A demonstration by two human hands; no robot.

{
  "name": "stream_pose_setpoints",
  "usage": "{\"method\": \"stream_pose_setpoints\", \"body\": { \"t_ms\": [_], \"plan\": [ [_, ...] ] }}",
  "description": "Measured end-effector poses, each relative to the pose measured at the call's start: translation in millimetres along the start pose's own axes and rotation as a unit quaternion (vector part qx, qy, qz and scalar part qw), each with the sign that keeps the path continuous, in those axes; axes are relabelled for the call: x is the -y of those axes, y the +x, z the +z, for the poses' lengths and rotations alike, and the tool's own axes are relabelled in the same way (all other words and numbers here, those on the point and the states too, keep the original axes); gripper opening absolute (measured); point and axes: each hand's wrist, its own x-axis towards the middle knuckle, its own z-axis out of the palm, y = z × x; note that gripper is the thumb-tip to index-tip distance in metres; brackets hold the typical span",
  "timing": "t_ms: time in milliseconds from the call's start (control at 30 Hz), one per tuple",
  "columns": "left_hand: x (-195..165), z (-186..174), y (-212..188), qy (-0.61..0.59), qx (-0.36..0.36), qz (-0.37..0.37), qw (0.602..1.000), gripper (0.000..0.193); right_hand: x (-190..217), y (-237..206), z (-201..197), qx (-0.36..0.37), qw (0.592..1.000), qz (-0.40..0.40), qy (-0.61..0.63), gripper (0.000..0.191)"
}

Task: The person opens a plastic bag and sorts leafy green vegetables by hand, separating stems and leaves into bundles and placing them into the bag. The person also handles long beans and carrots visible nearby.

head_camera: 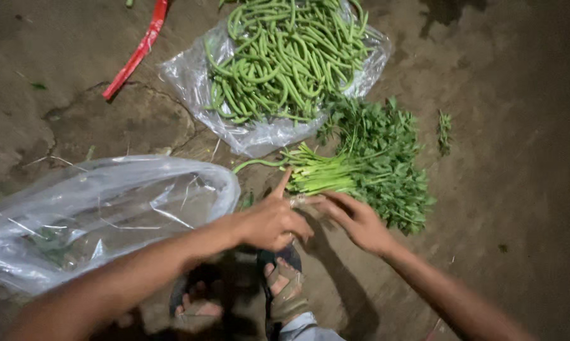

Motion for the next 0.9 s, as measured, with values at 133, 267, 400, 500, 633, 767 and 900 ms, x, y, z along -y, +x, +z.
{"method": "stream_pose_setpoints", "body": {
  "t_ms": [133, 267, 400, 500, 633, 767, 900],
  "plan": [
    [5, -21, 12, 0.044, 0.028, -0.023, 0.998, 0.033, 37, 68, 20, 0.03, 0.998, -0.016, -0.044, 0.036],
    [1, -44, 6, 0.006, 0.003, 0.013, 1.0, 0.028, 77, 74, 17, -0.041, 0.961, -0.228, -0.148, 0.03],
    [-6, -42, -7, 0.026, 0.051, -0.043, 0.997, 0.027, 102, 68, 20, -0.042, 0.934, -0.296, -0.194, 0.026],
    [-12, -18, -23, 0.07, 0.124, -0.156, 0.977, 0.034, 72, 50, 34, -0.006, 0.97, -0.223, -0.091, 0.041],
    [-4, 22, -34, 0.096, 0.057, -0.211, 0.971, 0.074, -26, 25, 36, -0.175, 0.877, 0.363, 0.262, 0.055],
    [41, 33, -17, 0.269, 0.137, -0.351, 0.886, 0.103, -109, 51, -9, -0.295, 0.815, 0.384, 0.318, 0.083],
    [93, 16, -4, 0.334, 0.12, -0.438, 0.826, 0.074, -132, 83, -26, -0.285, 0.876, 0.355, 0.161, 0.074]
  ]
}}
